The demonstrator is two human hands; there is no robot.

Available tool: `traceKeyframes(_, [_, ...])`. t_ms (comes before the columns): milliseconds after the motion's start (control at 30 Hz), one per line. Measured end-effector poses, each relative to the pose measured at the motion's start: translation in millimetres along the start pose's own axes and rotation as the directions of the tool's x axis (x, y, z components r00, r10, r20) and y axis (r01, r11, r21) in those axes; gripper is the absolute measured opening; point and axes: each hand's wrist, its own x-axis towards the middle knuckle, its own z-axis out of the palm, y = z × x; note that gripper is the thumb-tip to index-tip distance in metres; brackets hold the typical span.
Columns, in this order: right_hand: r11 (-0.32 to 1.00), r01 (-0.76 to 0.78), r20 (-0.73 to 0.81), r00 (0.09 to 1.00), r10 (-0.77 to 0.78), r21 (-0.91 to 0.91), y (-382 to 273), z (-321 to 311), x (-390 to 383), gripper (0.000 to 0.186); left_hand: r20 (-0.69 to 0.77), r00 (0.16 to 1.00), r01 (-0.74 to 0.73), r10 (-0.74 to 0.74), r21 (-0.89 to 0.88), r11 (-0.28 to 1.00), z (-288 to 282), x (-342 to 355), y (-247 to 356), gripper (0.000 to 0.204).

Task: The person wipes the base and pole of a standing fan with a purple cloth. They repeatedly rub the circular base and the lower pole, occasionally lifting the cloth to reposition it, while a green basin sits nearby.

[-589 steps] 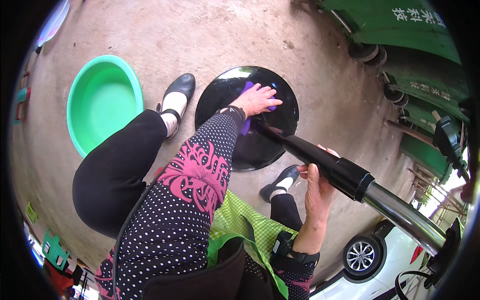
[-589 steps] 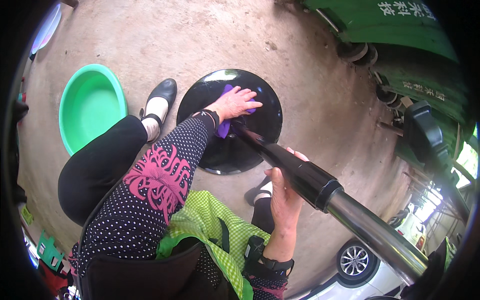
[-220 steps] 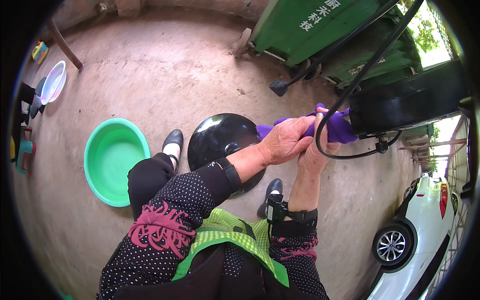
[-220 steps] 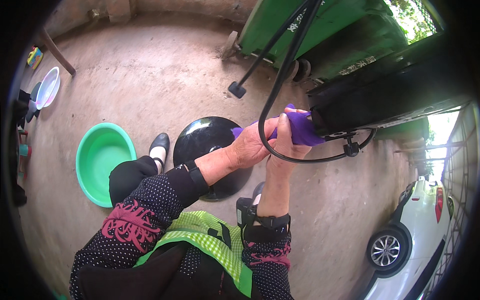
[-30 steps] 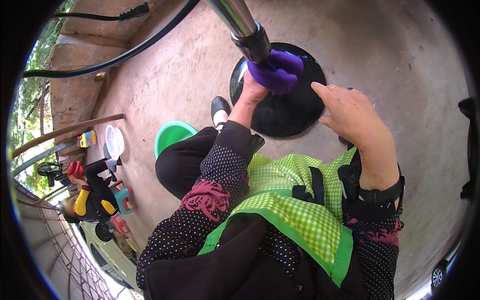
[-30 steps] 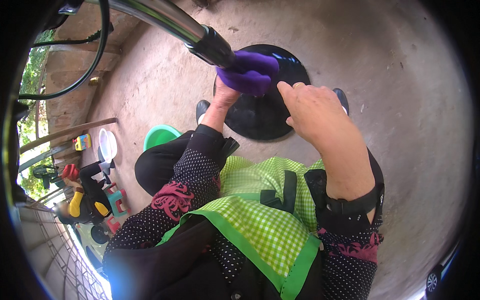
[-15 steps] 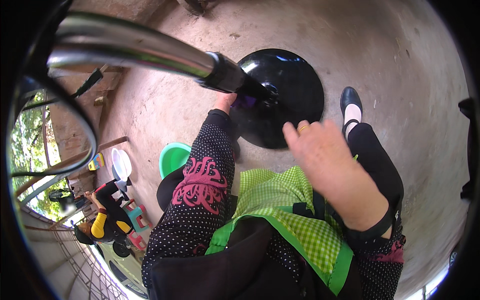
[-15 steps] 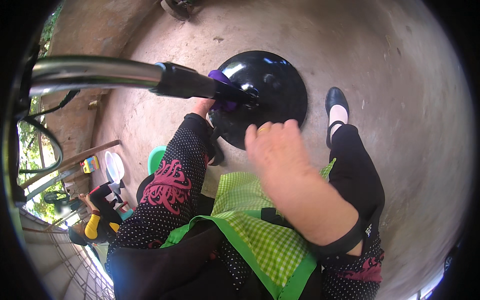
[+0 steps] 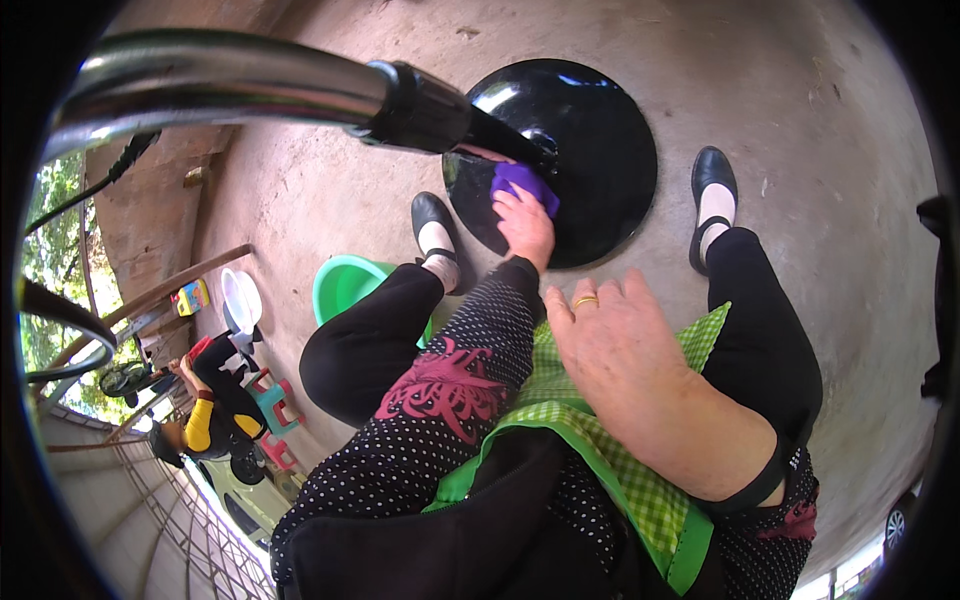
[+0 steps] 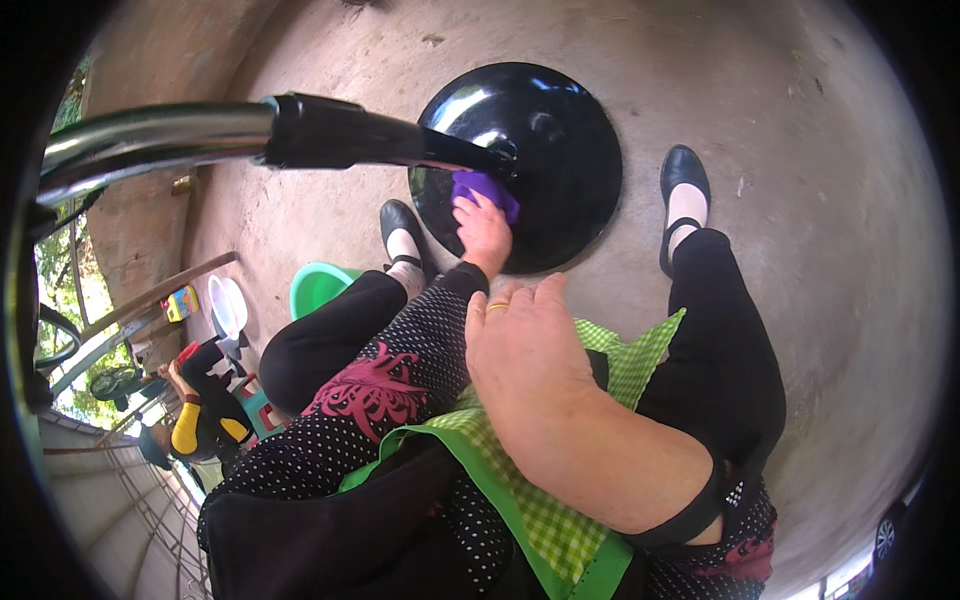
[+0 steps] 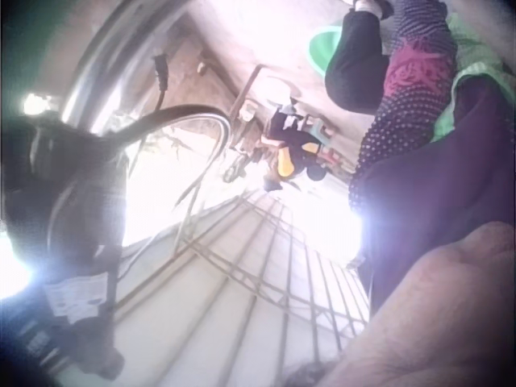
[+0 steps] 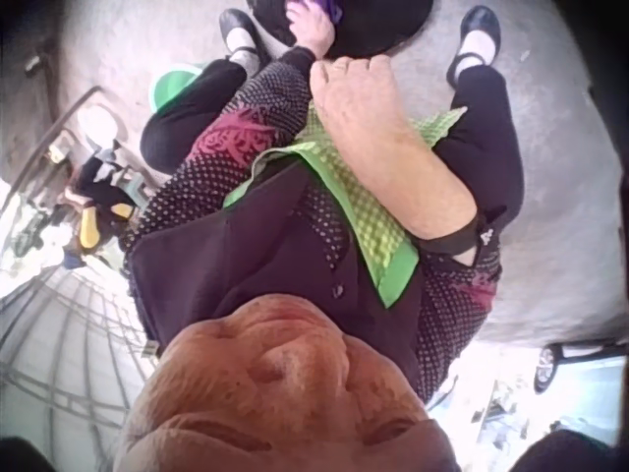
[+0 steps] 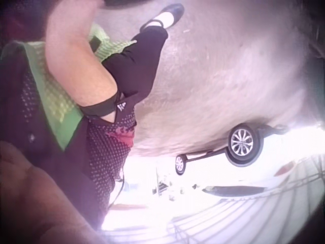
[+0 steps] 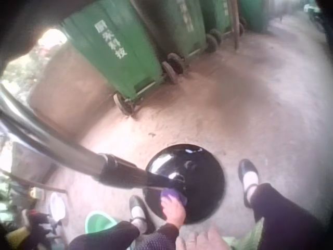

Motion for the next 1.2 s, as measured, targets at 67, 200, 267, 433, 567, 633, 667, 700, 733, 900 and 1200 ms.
traceKeyframes(67, [1.0,0.012,0.02,1.0,-0.012,0.017,-3.6,5.2,1.6,0.061,0.022,0.994,-0.107,0.106,0.07,0.992,3.2,-30.2,12.0,0.056])
traceKeyframes(200, [0.999,0.013,-0.011,1.0,-0.014,-0.029,-7.5,15.2,3.7,0.06,0.005,0.887,-0.463,0.463,0.028,0.886,-1.4,-69.1,27.5,0.06])
traceKeyframes(267, [0.994,0.038,-0.091,0.995,-0.047,-0.099,-6.4,17.8,3.4,0.059,-0.025,0.863,-0.502,0.504,-0.133,0.854,-5.4,-65.7,11.1,0.062])
traceKeyframes(433, [0.995,0.028,-0.016,0.999,-0.029,-0.098,-9.5,13.6,4.5,0.061,0.075,0.888,-0.426,0.454,-0.242,0.872,-11.9,-43.7,-49.8,0.072])
traceKeyframes(567, [0.996,0.028,-0.007,1.0,-0.029,-0.09,-8.8,8.9,2.1,0.061,0.101,0.963,-0.218,0.25,-0.252,0.943,-12.2,1.5,-71.0,0.081])
traceKeyframes(633, [0.995,0.027,-0.009,1.0,-0.028,-0.097,-7.4,8.7,-0.7,0.06,0.01,0.959,-0.28,0.285,-0.155,0.947,-11.0,36.8,-82.2,0.076])
traceKeyframes(667, [0.993,0.029,0.0,1.0,-0.029,-0.111,-6.8,8.6,-1.6,0.06,0.01,0.965,-0.259,0.26,-0.062,0.964,-9.8,60.7,-88.0,0.069])
traceKeyframes(700, [0.993,0.026,-0.023,0.999,-0.029,-0.116,-6.0,8.5,-2.7,0.06,0.044,0.968,-0.247,0.249,-0.053,0.968,-8.6,89.1,-94.7,0.056])
traceKeyframes(733, [0.992,0.028,-0.022,0.999,-0.031,-0.124,-5.0,8.1,-4.2,0.059,-0.021,0.946,-0.324,0.324,-0.139,0.936,-9.9,122.4,-105.2,0.043])
traceKeyframes(900, [0.993,0.022,0.002,1.0,-0.022,-0.114,-3.4,3.5,-3.2,0.057,-0.152,0.897,-0.441,0.415,-0.35,0.826,0.0,170.2,-108.1,0.052])
traceKeyframes(1200, [0.996,0.056,-0.039,0.997,-0.059,-0.075,-14.2,6.9,6.0,0.06,0.14,0.975,-0.156,0.171,-0.11,0.982,-27.5,38.1,-71.9,0.097])
